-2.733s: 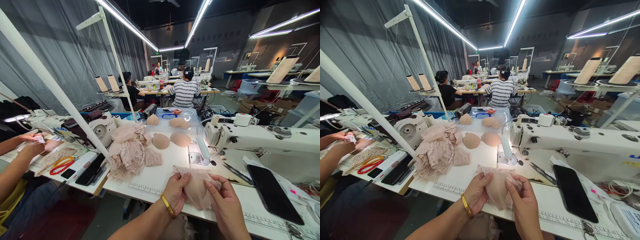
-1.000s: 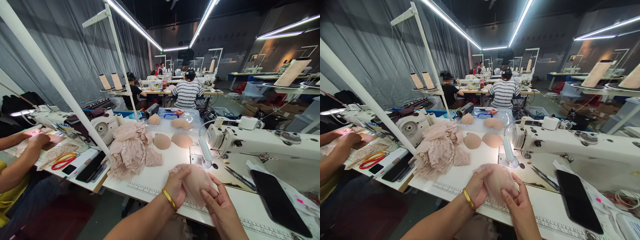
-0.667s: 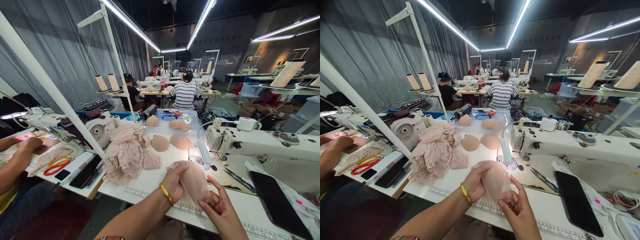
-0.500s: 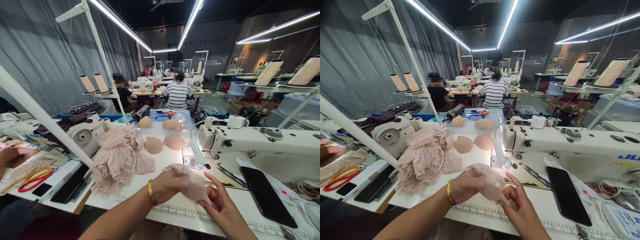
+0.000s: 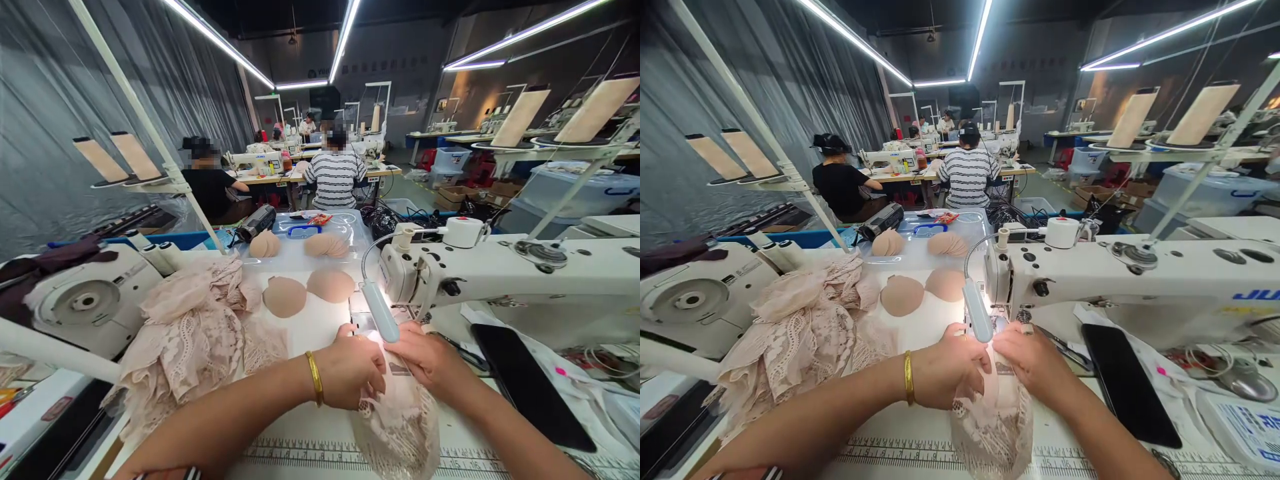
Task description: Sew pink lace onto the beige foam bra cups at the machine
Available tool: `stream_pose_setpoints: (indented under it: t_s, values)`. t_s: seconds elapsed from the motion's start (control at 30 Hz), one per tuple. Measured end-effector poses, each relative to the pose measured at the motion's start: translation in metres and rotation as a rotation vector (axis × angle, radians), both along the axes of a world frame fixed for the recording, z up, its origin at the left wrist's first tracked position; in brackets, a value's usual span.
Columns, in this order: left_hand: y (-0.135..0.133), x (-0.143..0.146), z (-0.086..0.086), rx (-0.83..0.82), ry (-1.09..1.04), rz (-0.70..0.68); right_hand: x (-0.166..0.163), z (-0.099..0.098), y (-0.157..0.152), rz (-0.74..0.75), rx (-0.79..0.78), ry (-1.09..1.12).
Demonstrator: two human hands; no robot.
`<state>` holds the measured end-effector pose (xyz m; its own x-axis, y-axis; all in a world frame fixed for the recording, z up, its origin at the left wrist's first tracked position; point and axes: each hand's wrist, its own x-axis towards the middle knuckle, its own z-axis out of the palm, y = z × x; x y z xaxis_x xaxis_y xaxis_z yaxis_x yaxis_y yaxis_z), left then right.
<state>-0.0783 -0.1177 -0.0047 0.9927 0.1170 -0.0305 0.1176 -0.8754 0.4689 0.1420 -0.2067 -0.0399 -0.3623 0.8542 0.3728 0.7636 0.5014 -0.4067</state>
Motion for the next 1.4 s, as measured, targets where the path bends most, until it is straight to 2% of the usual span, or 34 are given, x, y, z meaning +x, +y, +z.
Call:
stream_pose_setpoints:
  t_s: [0.07, 0.27, 0.4, 0.57, 1.03, 1.23, 1.4]
  values:
    - [-0.008, 0.001, 0.0, 0.032, 0.055, 0.049, 0.003, 0.002, -0.003, 0.015, -0.04, -0.014]
    - [-0.033, 0.013, 0.004, 0.048, 0.116, 0.208, 0.004, 0.008, -0.002, -0.086, -0.118, -0.118]
    - [-0.037, 0.022, 0.006, 0.044, 0.122, 0.271, 0.007, 0.004, -0.002, -0.138, -0.129, -0.096]
    - [-0.038, 0.025, 0.001, 0.047, 0.097, 0.301, 0.008, 0.0, -0.002, -0.194, -0.166, -0.091]
    - [-0.04, 0.021, -0.005, 0.019, 0.066, 0.252, 0.008, 0.001, -0.002, -0.235, -0.175, -0.075]
    - [-0.03, 0.021, 0.002, 0.031, 0.088, 0.214, 0.008, 0.001, -0.002, -0.237, -0.154, -0.059]
    - [-0.013, 0.021, 0.006, 0.119, 0.095, 0.143, 0.007, 0.001, -0.001, -0.243, -0.117, -0.083]
